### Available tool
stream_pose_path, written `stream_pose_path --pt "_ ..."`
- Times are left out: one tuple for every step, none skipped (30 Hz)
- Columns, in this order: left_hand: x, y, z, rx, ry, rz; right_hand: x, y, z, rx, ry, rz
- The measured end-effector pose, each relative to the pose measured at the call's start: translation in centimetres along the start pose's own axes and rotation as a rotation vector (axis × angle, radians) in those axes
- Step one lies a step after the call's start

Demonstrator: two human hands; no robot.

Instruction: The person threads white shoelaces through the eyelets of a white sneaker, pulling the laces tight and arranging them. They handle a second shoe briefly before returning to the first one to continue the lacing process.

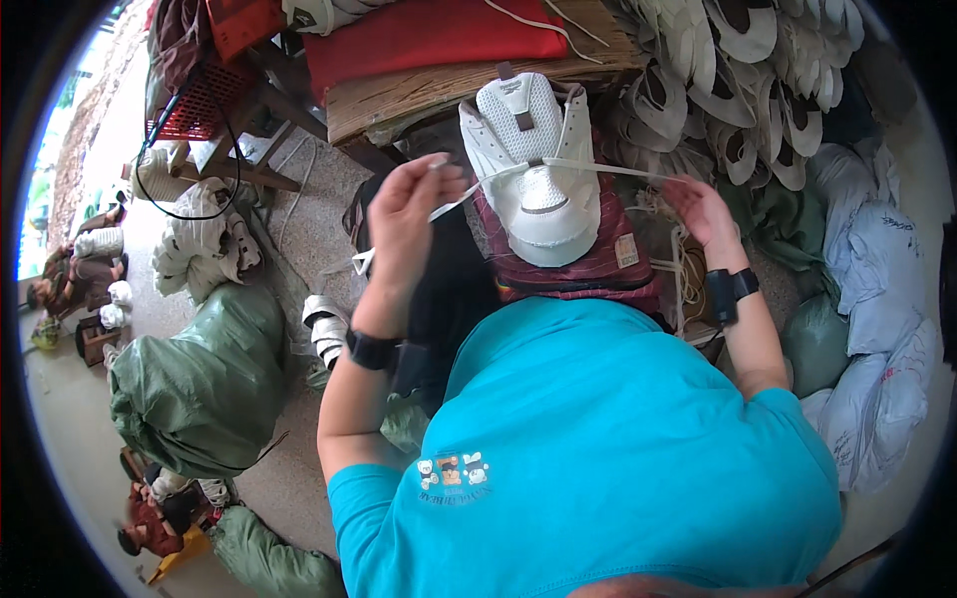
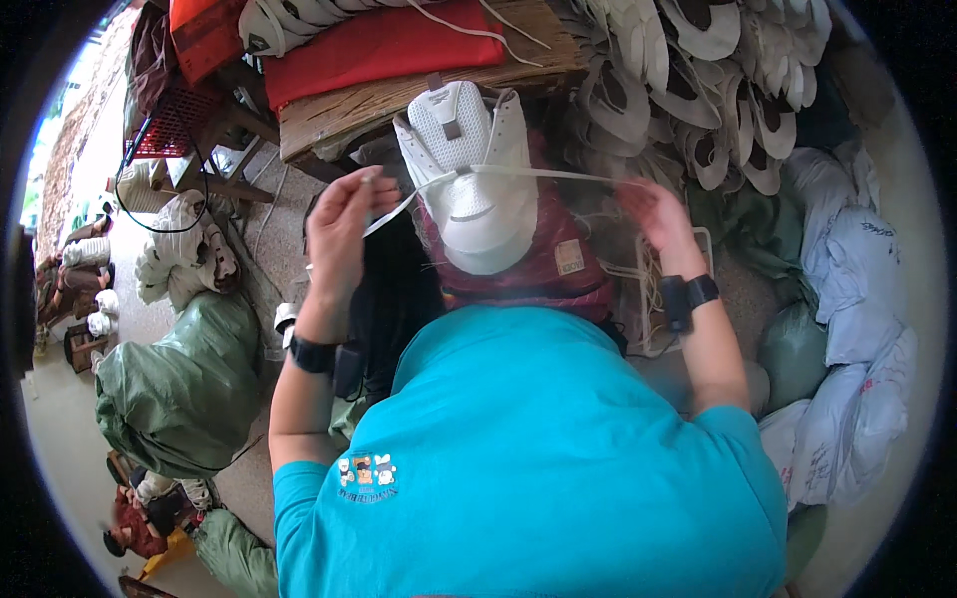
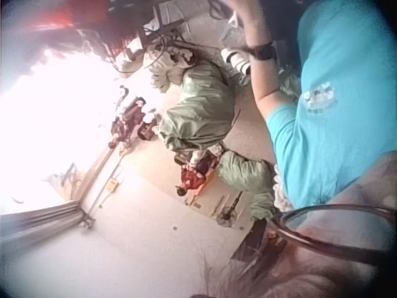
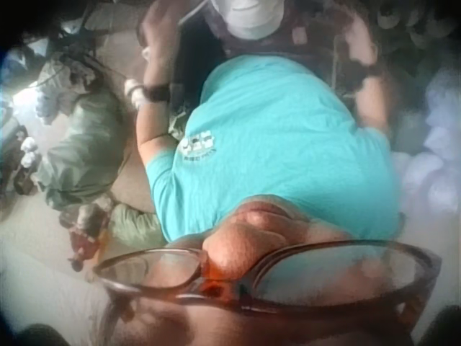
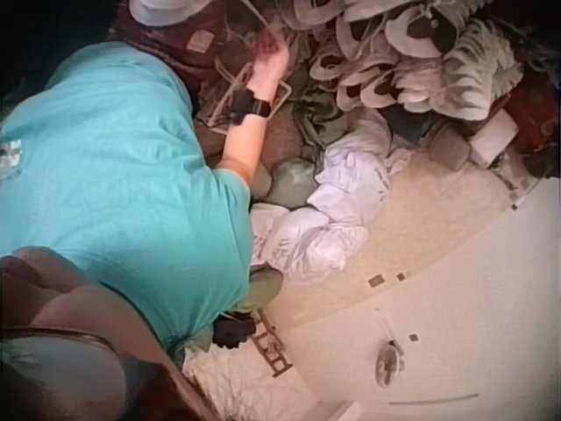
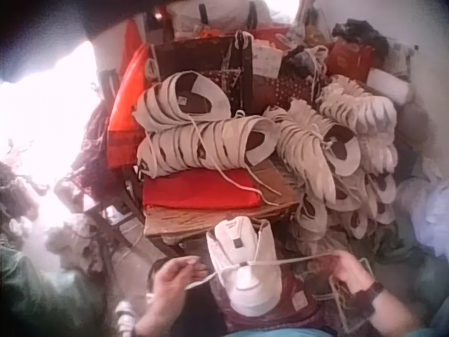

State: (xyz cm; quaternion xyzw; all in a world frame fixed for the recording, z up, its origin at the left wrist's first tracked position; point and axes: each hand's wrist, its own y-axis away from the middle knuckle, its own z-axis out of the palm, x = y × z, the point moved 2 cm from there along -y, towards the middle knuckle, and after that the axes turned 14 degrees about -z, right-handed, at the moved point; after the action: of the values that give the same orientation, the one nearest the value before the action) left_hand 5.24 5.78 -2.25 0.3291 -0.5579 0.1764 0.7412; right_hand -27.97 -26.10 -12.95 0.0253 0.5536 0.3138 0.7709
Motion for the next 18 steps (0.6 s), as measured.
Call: stream_pose_path --pt "-0.7 -0.3 1.0 -0.043 0.022 0.045 0.8 -1.6 -2.8 0.069 -0.189 -0.009" --pt "-1.4 -0.5 2.1 -0.050 0.034 0.041 2.0 -3.6 -7.1 0.159 -0.283 0.004" --pt "-1.7 -0.5 2.9 -0.048 0.044 0.040 2.8 -5.2 -10.6 0.266 -0.396 0.040" --pt "-1.5 -1.4 4.3 -0.143 0.068 -0.044 1.2 -6.3 -22.8 0.433 -0.317 -0.136" --pt "-1.8 -1.4 4.8 -0.177 0.051 -0.124 -0.9 -5.6 -28.5 0.471 -0.412 -0.103" --pt "-2.5 -1.2 5.1 -0.185 0.014 -0.130 -0.7 -5.5 -31.0 0.487 -0.524 -0.040" --pt "-2.1 0.0 5.3 -0.100 -0.122 -0.132 2.0 -6.1 -29.3 0.373 -0.532 0.082" --pt "-2.0 1.3 5.3 0.043 -0.274 -0.059 5.4 -6.6 -24.4 0.164 0.182 -0.143" --pt "-2.0 1.6 5.5 0.103 -0.368 0.007 4.7 -6.0 -25.7 0.174 0.387 -0.071" --pt "-2.2 0.8 5.7 0.007 -0.245 -0.042 1.6 -4.5 -32.8 0.211 0.892 -0.255" --pt "-3.6 -0.7 5.5 -0.099 -0.104 -0.112 -2.5 -1.4 -39.6 0.342 1.461 -0.367" --pt "-3.3 -0.7 5.5 -0.106 -0.070 -0.149 -0.8 -2.5 -39.3 0.383 1.250 -0.310" --pt "-2.6 -0.5 5.7 -0.095 -0.091 -0.165 0.9 -3.2 -38.4 0.416 1.037 -0.247" --pt "-2.1 -0.4 5.9 -0.093 -0.104 -0.183 2.2 -3.3 -37.4 0.453 0.833 -0.182" --pt "-1.8 -0.3 6.1 -0.091 -0.117 -0.202 3.5 -3.1 -35.8 0.485 0.630 -0.114" --pt "-1.5 -0.3 6.1 -0.069 -0.143 -0.188 4.3 -2.8 -33.7 0.507 0.430 -0.050" --pt "-1.5 -0.6 6.3 -0.064 -0.178 -0.179 5.7 -1.7 -31.9 0.559 0.227 0.018" --pt "-1.3 -0.2 6.2 0.005 -0.244 -0.163 6.5 -2.8 -23.6 0.436 0.314 0.039"
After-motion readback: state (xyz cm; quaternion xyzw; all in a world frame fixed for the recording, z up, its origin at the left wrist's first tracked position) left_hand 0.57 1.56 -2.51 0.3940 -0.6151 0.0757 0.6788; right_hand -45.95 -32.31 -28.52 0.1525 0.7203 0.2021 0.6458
